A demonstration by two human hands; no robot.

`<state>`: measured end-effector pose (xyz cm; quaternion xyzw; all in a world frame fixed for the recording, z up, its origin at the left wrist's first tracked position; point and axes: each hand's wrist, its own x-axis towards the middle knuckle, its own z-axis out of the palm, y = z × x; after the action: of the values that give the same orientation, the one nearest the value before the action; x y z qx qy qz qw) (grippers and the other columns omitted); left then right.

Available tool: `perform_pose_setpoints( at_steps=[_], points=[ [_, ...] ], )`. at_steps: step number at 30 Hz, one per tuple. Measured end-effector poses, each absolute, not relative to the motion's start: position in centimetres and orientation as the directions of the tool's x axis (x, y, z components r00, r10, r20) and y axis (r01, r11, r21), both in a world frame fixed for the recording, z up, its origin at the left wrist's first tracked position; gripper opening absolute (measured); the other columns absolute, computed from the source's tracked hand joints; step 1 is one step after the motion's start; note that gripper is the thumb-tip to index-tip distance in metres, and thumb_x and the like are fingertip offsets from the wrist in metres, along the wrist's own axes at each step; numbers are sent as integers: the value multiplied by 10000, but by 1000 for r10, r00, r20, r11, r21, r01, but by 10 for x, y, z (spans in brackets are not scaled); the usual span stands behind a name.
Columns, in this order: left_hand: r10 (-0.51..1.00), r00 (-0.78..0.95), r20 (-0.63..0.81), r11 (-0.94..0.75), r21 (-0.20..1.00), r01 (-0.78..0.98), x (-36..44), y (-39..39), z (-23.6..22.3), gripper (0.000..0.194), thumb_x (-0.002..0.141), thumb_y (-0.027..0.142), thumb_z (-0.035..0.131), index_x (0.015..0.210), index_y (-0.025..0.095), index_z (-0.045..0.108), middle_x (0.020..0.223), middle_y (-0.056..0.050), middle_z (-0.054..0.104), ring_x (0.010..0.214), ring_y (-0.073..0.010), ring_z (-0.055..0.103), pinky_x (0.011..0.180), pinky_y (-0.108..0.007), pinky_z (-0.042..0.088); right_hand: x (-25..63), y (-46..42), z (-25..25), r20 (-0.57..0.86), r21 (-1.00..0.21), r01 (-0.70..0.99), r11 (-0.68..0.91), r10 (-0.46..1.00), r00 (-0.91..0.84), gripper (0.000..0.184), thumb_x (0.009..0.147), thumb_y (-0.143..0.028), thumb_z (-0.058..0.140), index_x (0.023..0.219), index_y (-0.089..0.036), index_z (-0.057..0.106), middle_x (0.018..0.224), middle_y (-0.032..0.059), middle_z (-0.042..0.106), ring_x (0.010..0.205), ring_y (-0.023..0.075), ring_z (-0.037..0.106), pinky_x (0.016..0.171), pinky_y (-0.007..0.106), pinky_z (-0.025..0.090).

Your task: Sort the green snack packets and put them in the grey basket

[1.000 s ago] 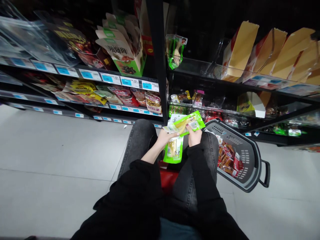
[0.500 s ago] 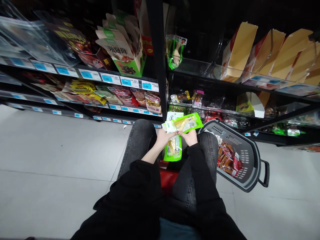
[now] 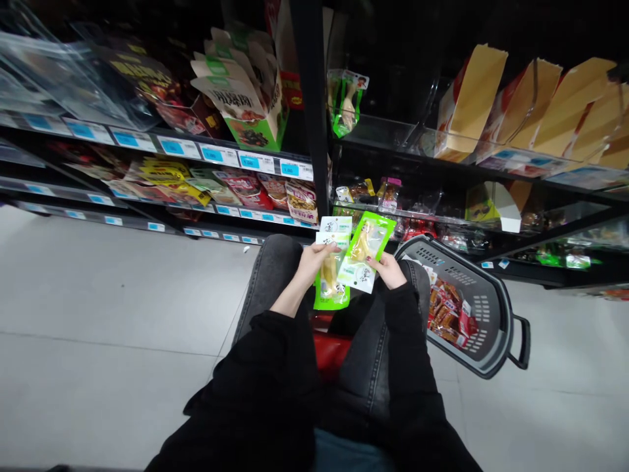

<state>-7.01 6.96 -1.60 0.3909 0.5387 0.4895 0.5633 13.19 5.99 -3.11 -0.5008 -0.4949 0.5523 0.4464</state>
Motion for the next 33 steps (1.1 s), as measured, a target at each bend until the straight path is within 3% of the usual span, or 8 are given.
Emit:
perform_pose_setpoints(
  at_steps=[6,14,22,33],
  points=[
    [978,19,-208,209,976,-58,-62,66,-11,226,480,330,776,595,147,712,684,-61,666,792,-239,609,760,-324,450,123,55,-22,-189,-979,-16,-201,944,-271,320,589,-385,718,789,-138,678,734,13,700,641,147,614,646,292,502],
    [979,-97,-181,169,979,-113,-65,70,-23,218,521,331,755,596,137,689,651,-36,639,663,-178,582,636,-276,446,122,56,-21,-203,-965,-118,-235,950,-236,350,494,-269,782,798,-147,658,719,-7,682,641,135,614,647,270,502],
    [972,-100,-214,188,956,-224,-69,72,-22,288,504,367,770,643,122,705,693,-55,668,680,-192,591,643,-288,449,123,55,-29,-191,-981,80,-176,949,-251,228,588,-328,715,704,-143,650,618,-16,642,563,116,575,546,226,453],
    [968,-62,-243,226,953,-202,-71,71,-20,300,477,329,785,657,102,708,711,-69,675,659,-199,602,595,-296,463,120,55,-30,-106,-978,195,-70,978,-179,357,665,-483,615,761,-139,624,687,19,627,610,141,544,574,247,419]
  ],
)
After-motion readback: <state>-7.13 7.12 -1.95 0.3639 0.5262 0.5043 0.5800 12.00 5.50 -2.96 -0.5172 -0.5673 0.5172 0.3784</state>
